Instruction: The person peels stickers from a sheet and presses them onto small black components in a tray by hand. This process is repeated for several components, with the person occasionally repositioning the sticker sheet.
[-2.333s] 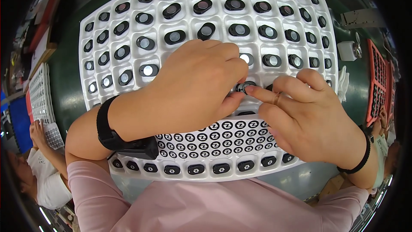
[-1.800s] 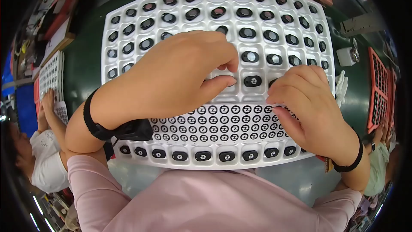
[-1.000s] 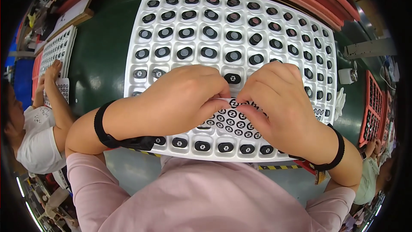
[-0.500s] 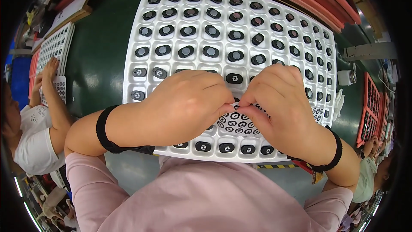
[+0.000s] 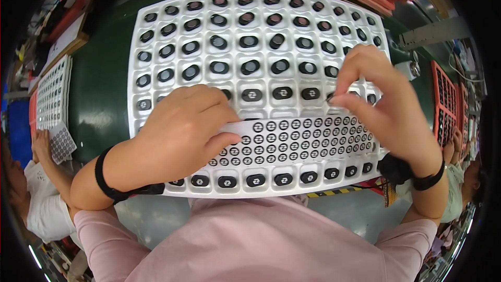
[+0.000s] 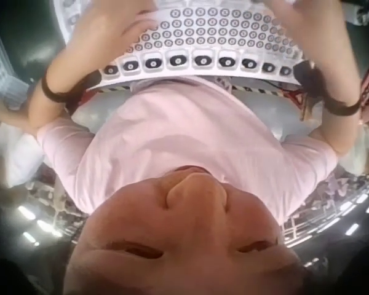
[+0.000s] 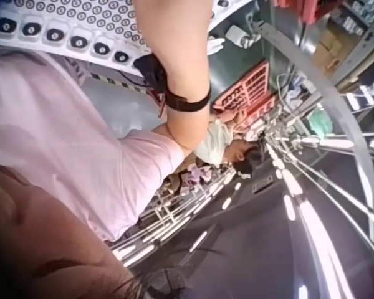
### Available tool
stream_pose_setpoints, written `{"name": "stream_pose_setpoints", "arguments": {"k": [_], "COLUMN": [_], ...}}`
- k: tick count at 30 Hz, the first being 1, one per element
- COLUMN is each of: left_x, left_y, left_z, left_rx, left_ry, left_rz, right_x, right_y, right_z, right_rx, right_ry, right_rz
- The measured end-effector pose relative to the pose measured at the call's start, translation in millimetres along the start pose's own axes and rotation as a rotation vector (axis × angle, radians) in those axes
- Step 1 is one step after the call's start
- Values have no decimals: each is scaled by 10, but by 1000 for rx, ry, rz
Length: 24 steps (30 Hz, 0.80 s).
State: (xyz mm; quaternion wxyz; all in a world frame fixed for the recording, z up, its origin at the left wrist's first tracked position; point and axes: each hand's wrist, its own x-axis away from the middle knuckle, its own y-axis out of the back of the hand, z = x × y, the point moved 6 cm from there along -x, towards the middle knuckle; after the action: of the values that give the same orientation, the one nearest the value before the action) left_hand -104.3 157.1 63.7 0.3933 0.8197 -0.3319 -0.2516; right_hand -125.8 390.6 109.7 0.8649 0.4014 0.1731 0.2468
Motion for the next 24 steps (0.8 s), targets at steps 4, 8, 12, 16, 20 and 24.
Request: {"name": "stream_pose_setpoints", "arguments": {"k": [4,8,12,16,20,24], "left_x": [-176,-588,-1046,-1261,-1228,-1229], "left_y": [64,38,-201,-455,-611,-653], "left_z": [-70,-183,-306,-378,-367,-356], "left_rx": [-66,-92,-125,-197,-257,-283], "left_ry": [9,-66,-158,-403,-581,-637], "left_rz": [55,107,216,300,258,188], "right_x": [267,346,287,241,172,155], "right_y": [291,259,78,-29,-107,-112], "right_z": [-485,-679,-795,-898,-908,-932], "right_rx": [-17,-7,-67,-79,-63,-62], "right_ry": [-226,-204,-141,-68,6,-6], "right_rz": [-18,49,170,206,247,283]}}
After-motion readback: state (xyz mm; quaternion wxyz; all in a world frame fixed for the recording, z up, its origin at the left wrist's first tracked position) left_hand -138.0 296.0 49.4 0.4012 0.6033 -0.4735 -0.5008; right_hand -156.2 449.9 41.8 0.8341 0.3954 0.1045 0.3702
